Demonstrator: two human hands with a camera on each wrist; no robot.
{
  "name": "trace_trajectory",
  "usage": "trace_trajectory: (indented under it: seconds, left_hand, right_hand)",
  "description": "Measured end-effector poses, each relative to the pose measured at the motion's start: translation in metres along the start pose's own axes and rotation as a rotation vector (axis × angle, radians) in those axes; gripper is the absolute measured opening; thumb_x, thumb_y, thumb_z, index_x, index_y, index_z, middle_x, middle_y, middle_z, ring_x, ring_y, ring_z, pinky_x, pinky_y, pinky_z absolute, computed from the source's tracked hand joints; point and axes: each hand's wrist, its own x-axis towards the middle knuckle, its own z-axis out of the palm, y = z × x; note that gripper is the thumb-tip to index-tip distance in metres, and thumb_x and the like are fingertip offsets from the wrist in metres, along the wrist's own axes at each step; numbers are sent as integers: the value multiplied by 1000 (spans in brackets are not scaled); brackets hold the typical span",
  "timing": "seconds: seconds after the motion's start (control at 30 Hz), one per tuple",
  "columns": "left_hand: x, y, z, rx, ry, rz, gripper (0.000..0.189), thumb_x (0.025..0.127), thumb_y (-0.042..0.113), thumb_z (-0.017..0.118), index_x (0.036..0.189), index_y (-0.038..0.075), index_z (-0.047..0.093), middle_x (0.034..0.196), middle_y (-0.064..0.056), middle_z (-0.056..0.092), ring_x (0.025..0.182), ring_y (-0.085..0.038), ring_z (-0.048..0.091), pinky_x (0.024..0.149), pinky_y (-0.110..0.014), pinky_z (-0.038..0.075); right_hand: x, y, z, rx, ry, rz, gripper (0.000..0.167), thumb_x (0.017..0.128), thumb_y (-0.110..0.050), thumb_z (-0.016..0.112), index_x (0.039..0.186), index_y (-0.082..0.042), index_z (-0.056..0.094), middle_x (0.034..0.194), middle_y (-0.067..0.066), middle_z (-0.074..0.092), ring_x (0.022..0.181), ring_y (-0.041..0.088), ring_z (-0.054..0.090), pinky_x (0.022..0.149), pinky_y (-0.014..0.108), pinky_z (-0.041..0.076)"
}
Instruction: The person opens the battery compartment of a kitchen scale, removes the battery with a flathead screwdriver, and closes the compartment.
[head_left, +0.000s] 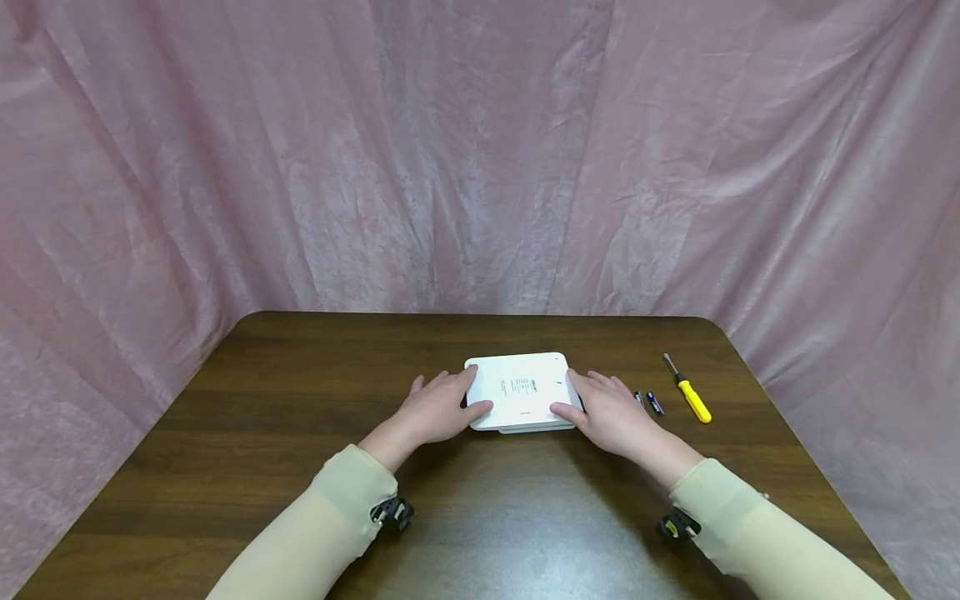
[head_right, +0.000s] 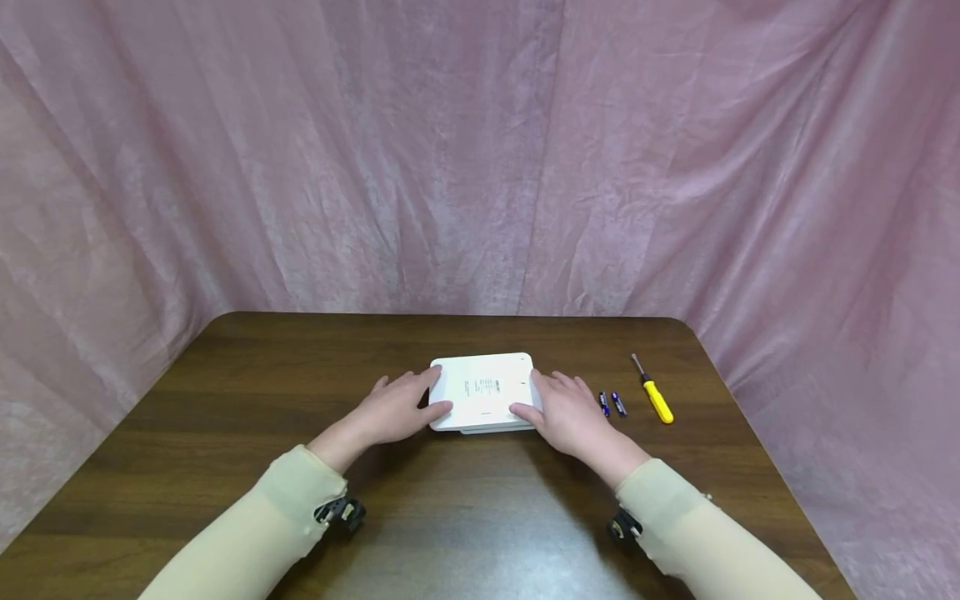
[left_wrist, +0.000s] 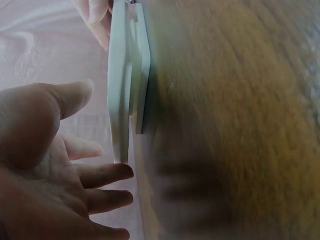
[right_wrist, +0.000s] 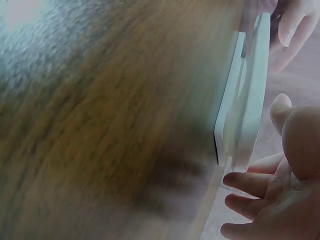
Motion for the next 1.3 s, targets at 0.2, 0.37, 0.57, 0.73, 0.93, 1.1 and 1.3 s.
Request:
trace_trajectory:
  seconds: [0.2, 0.37, 0.57, 0.73, 0.93, 1.1, 1.3]
  left_hand:
    - [1, 4, 0, -1, 24, 9, 79, 110, 49, 67, 172, 8, 40, 167, -15, 51, 158, -42, 42, 127, -74, 18]
    - [3, 6, 1, -4, 34, 17, 79, 109, 47, 70, 172, 9, 40, 165, -15, 54, 157, -41, 44, 126, -74, 20]
    - [2, 6, 2, -19, 42, 33, 80, 109, 46, 71, 173, 12, 38, 165, -15, 54, 156, -40, 45, 125, -75, 21]
    - [3, 6, -2, -51, 78, 62, 83, 107, 42, 74, 174, 13, 36, 166, -14, 54, 156, -38, 46, 124, -78, 21]
    - [5, 7, -8, -101, 171, 103, 93, 106, 37, 78, 178, 15, 23, 164, -15, 55, 154, -36, 49, 123, -79, 20]
    - [4, 11, -11, -129, 259, 132, 103, 106, 34, 78, 180, 18, 8, 170, -15, 47, 159, -33, 41, 126, -77, 17]
    - [3, 16, -12, -138, 343, 191, 107, 105, 31, 79, 180, 20, 2, 173, -15, 43, 161, -33, 39, 128, -74, 17]
  right_hand:
    - [3, -1, -1, 27, -21, -5, 77, 114, -45, 62, 163, 11, 43, 157, 31, 56, 151, 52, 46, 125, 71, 29]
    - [4, -3, -3, 87, -20, 13, 78, 114, -45, 61, 162, 13, 41, 157, 35, 53, 151, 53, 47, 124, 67, 33]
    - [4, -3, -5, 216, -19, 72, 85, 114, -50, 60, 165, 13, 36, 163, 36, 46, 152, 51, 46, 121, 65, 39]
    - [7, -2, -10, 265, 3, 112, 85, 114, -51, 60, 168, 9, 34, 165, 33, 46, 152, 50, 46, 120, 65, 40]
    - [10, -3, -16, 316, 71, 141, 86, 114, -49, 60, 171, 6, 27, 161, 23, 56, 152, 48, 47, 119, 66, 40]
    - [10, -3, -19, 348, 135, 154, 87, 114, -46, 61, 174, 4, 21, 156, 21, 62, 151, 47, 48, 119, 67, 40]
    - [12, 1, -23, 376, 180, 146, 88, 114, -43, 63, 174, 4, 18, 151, 25, 65, 146, 48, 54, 116, 66, 44]
